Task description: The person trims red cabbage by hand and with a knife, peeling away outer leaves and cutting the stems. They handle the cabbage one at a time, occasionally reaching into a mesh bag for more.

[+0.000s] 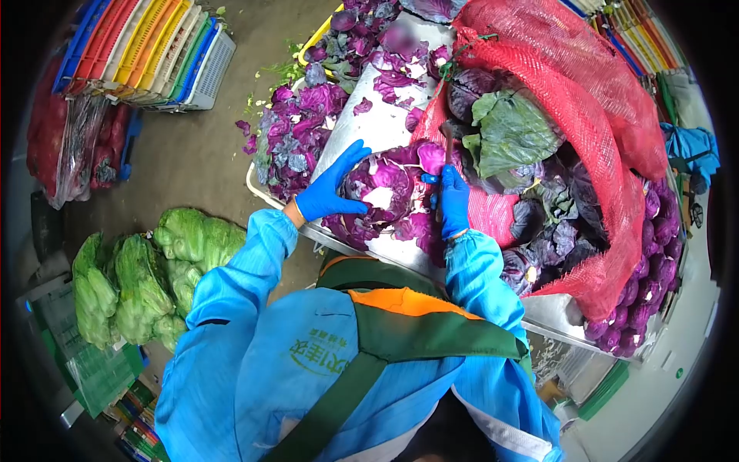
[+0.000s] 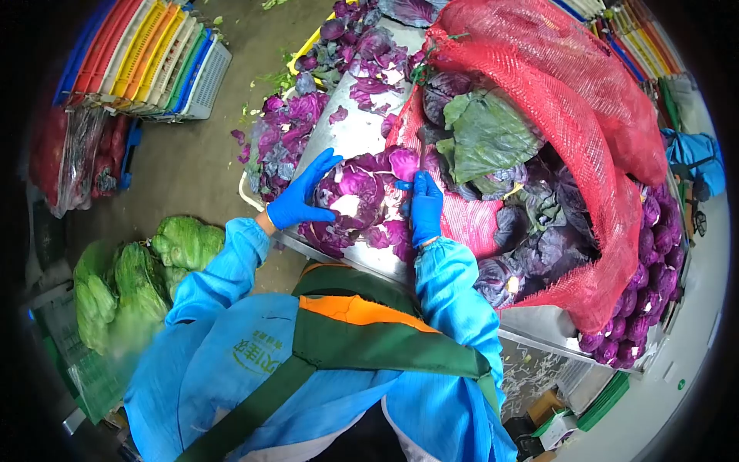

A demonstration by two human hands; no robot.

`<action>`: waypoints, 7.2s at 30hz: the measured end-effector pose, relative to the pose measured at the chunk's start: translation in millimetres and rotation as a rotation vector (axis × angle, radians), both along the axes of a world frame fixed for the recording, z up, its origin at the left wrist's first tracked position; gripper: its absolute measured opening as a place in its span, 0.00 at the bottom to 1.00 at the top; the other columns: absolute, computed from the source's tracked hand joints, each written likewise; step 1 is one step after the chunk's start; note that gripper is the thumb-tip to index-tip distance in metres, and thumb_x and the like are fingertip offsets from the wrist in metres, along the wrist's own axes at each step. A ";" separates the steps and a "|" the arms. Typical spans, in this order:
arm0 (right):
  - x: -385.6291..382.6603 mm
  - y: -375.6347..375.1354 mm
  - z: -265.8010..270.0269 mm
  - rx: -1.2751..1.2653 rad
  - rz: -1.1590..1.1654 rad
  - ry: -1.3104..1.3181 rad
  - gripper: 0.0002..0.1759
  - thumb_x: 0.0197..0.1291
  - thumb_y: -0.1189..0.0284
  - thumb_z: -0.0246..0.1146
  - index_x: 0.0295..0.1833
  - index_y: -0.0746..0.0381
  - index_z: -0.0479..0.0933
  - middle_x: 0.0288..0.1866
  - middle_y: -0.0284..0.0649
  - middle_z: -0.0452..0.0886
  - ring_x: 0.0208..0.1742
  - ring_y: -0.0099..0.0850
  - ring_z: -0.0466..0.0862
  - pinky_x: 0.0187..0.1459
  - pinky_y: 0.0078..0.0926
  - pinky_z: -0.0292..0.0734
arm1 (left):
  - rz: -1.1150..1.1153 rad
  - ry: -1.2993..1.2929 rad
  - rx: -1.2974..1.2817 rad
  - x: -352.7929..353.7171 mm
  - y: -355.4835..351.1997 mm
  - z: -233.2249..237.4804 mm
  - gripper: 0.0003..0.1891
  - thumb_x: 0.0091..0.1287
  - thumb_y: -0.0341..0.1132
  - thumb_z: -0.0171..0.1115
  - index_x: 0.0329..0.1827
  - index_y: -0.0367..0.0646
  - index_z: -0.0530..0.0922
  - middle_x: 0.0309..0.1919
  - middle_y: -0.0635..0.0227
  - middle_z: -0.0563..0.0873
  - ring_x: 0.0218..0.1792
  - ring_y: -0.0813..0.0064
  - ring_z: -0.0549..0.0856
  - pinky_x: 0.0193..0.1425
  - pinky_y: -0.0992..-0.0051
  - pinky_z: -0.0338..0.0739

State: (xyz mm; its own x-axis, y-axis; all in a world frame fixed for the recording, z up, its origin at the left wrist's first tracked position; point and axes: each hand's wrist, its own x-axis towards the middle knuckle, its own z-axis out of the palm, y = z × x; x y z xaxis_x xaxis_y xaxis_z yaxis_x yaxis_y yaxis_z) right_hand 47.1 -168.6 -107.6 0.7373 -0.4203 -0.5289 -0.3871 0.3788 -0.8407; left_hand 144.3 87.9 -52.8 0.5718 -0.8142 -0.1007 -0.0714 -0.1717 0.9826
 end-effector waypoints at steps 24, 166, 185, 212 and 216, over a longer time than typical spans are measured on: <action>-9.1 43.5 36.0 -0.181 0.289 -0.080 0.29 0.50 0.63 0.76 0.54 0.66 0.75 0.47 0.40 0.81 0.48 0.29 0.79 0.53 0.28 0.74 | 0.521 0.106 0.336 -17.4 -1.9 -4.9 0.45 0.61 0.50 0.69 0.72 0.29 0.57 0.68 0.47 0.68 0.67 0.59 0.70 0.70 0.67 0.65; 29.6 -11.4 86.2 -0.294 0.801 0.173 0.19 0.55 0.61 0.70 0.46 0.63 0.80 0.27 0.34 0.80 0.24 0.26 0.78 0.30 0.28 0.75 | 0.380 -0.126 -0.111 -34.5 -47.1 -21.2 0.67 0.38 0.37 0.82 0.78 0.42 0.41 0.72 0.56 0.59 0.72 0.61 0.61 0.76 0.64 0.56; -27.8 7.4 120.1 -1.080 0.772 -0.157 0.46 0.62 0.60 0.61 0.79 0.46 0.42 0.78 0.54 0.48 0.27 0.50 0.82 0.24 0.38 0.77 | 0.308 -0.288 0.055 -46.3 -60.7 -13.3 0.67 0.38 0.44 0.83 0.77 0.37 0.44 0.74 0.51 0.58 0.73 0.60 0.61 0.75 0.66 0.56; -8.3 6.4 83.0 -1.278 0.845 0.008 0.35 0.65 0.59 0.58 0.75 0.52 0.56 0.68 0.57 0.68 0.28 0.47 0.84 0.25 0.42 0.77 | 0.343 -0.303 0.181 -53.0 -75.0 -6.0 0.65 0.39 0.47 0.82 0.76 0.34 0.47 0.72 0.47 0.60 0.72 0.55 0.64 0.73 0.64 0.61; -0.2 -3.2 95.2 -1.172 0.644 -0.117 0.22 0.65 0.59 0.58 0.63 0.51 0.73 0.47 0.45 0.83 0.33 0.49 0.84 0.34 0.43 0.78 | 0.331 -0.385 0.155 -51.7 -73.1 -5.1 0.64 0.39 0.47 0.82 0.76 0.35 0.49 0.72 0.47 0.60 0.73 0.54 0.63 0.73 0.64 0.60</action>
